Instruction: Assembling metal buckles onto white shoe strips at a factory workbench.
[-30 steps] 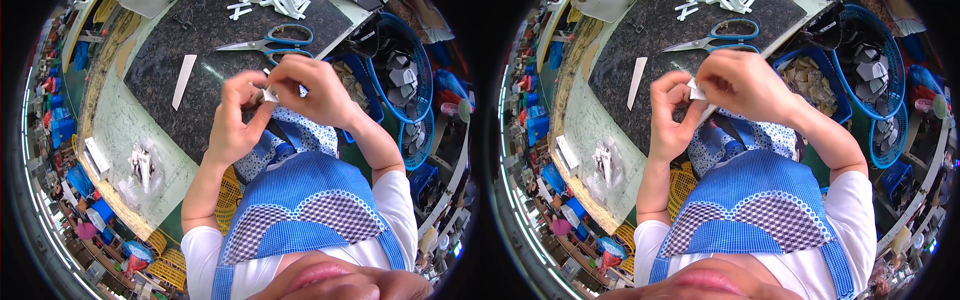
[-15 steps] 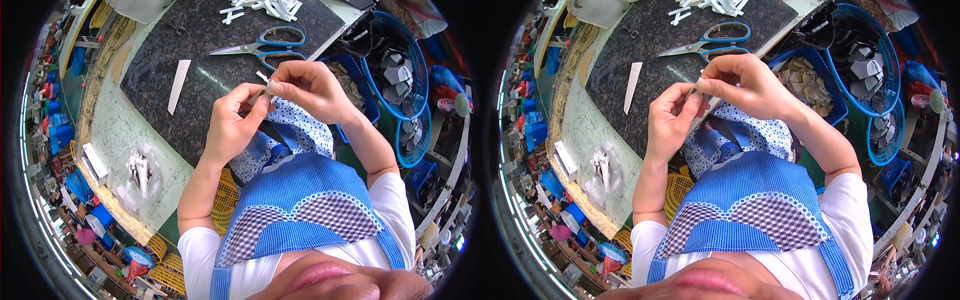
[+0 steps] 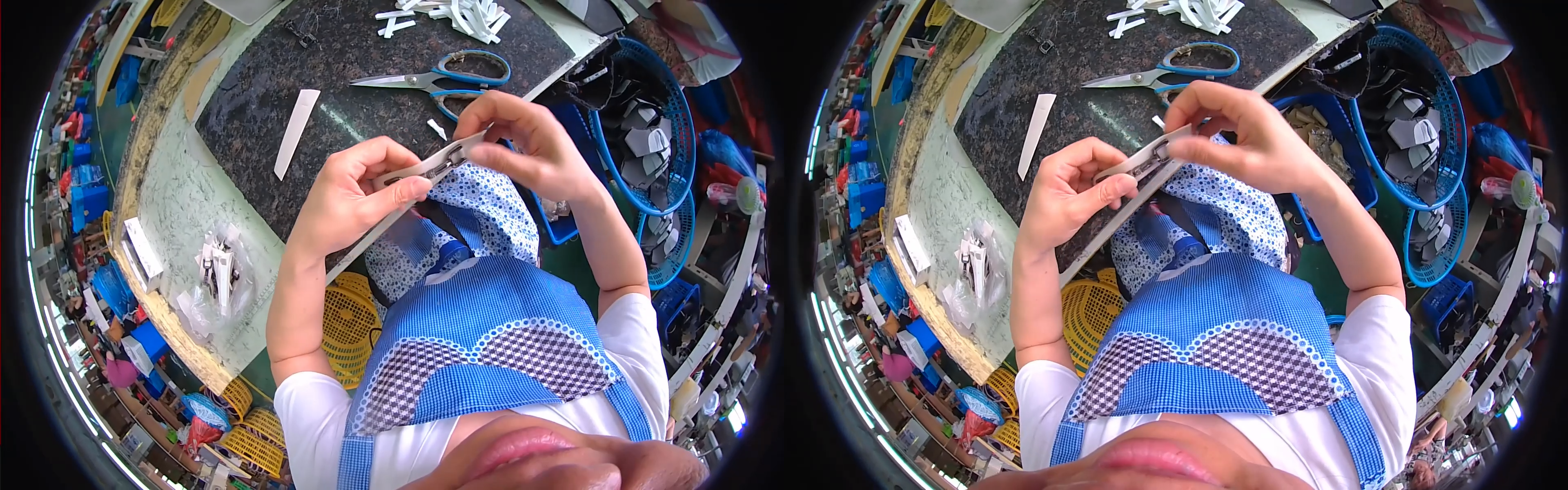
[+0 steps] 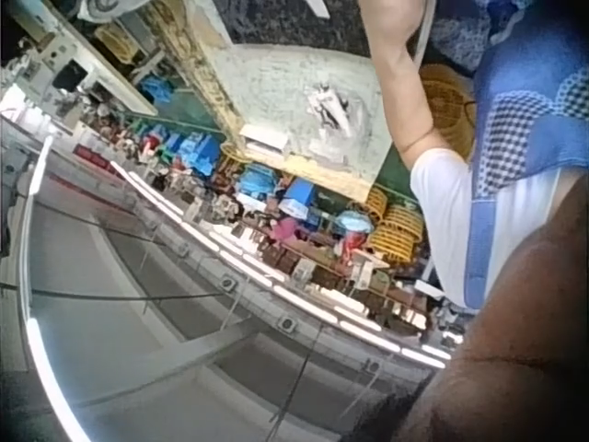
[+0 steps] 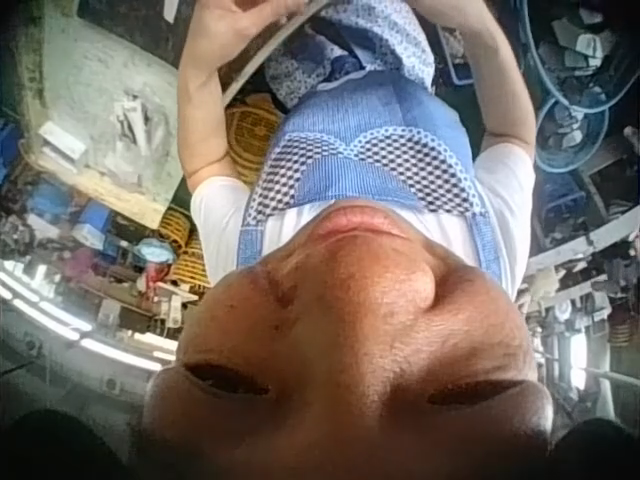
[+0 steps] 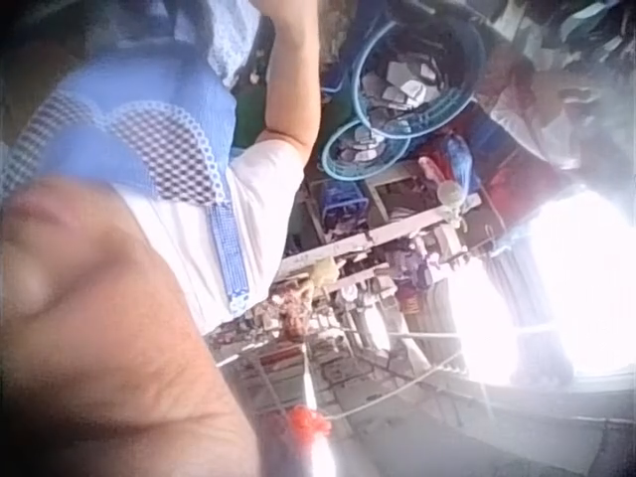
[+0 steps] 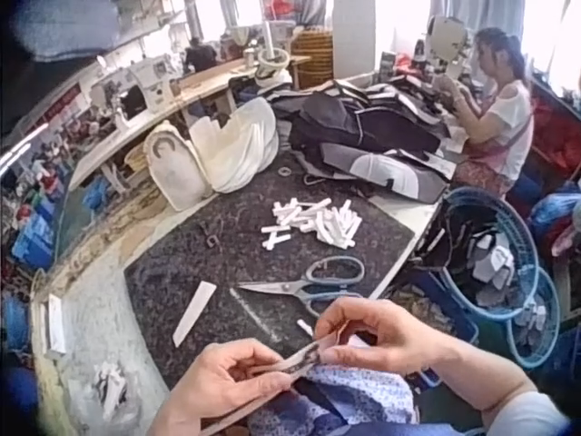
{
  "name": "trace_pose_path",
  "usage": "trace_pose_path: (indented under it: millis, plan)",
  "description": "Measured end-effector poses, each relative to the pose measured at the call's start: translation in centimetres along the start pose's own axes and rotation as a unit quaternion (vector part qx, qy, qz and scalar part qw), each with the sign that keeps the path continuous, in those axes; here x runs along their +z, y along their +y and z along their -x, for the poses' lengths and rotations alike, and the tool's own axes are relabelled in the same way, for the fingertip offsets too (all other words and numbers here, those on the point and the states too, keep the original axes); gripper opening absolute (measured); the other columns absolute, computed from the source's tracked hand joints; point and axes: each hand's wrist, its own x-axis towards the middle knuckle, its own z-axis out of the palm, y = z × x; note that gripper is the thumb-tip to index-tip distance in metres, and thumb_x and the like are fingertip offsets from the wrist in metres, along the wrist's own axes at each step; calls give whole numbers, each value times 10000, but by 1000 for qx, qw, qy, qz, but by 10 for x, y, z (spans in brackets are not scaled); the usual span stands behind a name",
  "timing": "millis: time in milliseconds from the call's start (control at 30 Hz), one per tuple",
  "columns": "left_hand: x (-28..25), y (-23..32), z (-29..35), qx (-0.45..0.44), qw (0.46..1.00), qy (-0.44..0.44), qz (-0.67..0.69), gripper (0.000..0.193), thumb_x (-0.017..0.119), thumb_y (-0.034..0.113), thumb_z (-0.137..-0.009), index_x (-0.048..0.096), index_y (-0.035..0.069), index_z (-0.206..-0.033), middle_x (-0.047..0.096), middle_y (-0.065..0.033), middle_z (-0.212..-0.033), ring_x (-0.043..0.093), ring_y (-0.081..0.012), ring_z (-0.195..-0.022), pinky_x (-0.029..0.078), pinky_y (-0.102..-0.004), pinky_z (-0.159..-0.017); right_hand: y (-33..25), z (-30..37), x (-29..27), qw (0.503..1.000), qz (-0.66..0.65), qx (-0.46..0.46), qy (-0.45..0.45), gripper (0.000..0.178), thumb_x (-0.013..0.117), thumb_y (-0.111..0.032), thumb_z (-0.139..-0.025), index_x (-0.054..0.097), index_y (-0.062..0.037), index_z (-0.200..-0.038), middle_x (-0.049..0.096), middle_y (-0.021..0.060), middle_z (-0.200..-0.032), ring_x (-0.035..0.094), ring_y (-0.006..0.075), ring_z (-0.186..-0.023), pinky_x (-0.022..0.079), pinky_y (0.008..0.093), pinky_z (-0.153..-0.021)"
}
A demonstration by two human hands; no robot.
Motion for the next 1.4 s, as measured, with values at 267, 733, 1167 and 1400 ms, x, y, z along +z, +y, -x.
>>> trace_pose_path:
  millis: [267,733,1167,1400]
  plan:
    - [-19,-4,9,21,987,22,159,169,777,95,-831,665,25,-937,679,-22,-768,563,-38,-550,426,-170,-497,-1,-11,13,984,-112,74,-115,218,724,-167,-893,664,11,-1003,660,35,-896,602,79,-865,489,242,-753]
    - [-6,7,9,138,901,255,324,240,642,185,-949,601,10,-1107,675,-171,-1084,689,-196,-925,594,-224,-637,22,-98,18,961,191,-195,-45,219,746,-167,-850,700,-36,-1019,688,79,-929,643,217,-856,521,364,-770]
    - [-5,-11,8,99,956,258,98,244,659,72,-928,566,-4,-1141,695,-153,-1045,714,-178,-838,573,-217,-605,16,-113,-7,968,173,-72,168,145,703,-69,-850,716,-28,-989,711,84,-876,676,172,-712,538,279,-653]
    - [7,-3,-7,128,958,238,100,402,616,36,-947,491,10,-1328,656,-132,-1205,691,-168,-989,591,-231,-710,-5,-52,46,923,226,-294,102,186,727,52,-742,705,-15,-915,707,109,-864,702,213,-733,561,291,-618]
